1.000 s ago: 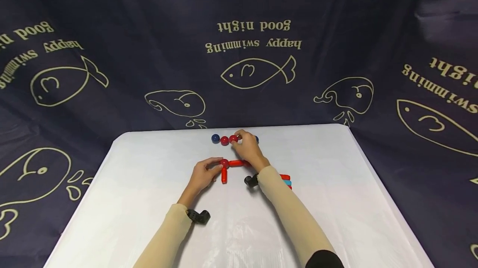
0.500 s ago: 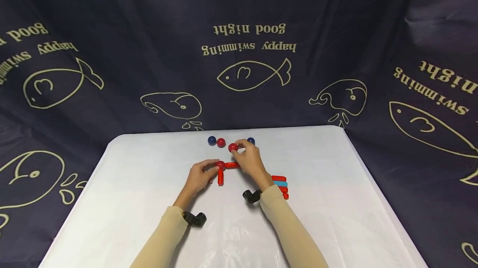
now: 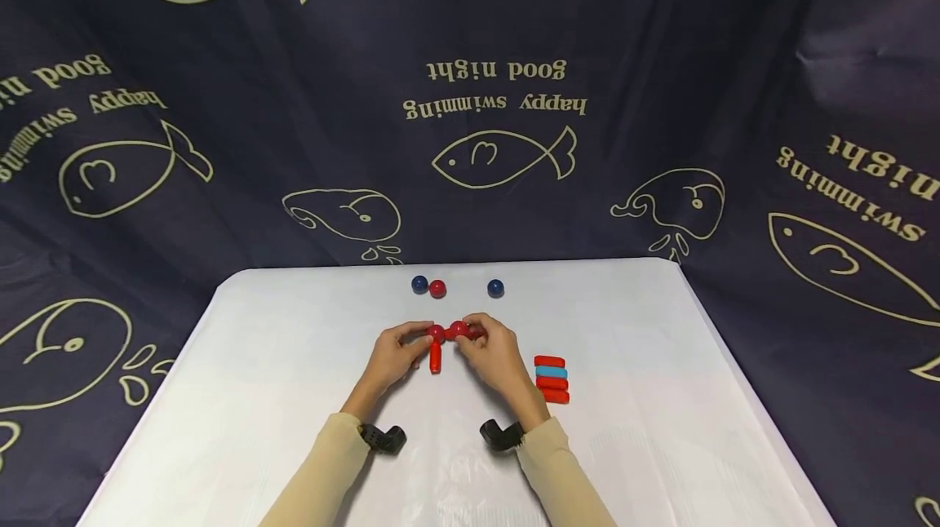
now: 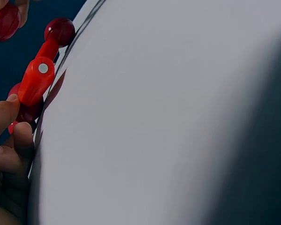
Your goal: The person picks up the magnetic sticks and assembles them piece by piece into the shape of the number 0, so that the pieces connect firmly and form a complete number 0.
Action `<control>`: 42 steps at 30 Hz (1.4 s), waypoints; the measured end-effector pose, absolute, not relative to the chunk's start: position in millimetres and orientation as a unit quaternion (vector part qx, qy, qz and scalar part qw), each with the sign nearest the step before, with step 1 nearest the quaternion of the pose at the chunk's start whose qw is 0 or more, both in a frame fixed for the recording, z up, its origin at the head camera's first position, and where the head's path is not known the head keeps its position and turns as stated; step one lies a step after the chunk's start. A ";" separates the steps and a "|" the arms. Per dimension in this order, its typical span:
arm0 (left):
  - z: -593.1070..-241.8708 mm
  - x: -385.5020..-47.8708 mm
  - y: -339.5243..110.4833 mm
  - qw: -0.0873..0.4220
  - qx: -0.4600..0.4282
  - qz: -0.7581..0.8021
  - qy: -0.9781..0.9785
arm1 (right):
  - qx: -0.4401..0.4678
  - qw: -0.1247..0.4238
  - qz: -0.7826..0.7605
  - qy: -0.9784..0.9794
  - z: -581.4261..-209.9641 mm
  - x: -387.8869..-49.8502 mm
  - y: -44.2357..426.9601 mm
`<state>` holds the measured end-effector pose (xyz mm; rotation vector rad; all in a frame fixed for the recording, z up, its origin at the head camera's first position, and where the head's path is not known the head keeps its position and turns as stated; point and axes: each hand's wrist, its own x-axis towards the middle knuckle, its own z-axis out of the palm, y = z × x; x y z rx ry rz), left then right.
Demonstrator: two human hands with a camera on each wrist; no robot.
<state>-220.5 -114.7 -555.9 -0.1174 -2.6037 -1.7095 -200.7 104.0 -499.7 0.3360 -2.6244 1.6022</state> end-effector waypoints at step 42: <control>-557.0 -219.7 -112.0 0.022 -0.043 -0.543 -0.838 | 0.124 0.010 0.533 -0.837 -534.9 -150.6 87.9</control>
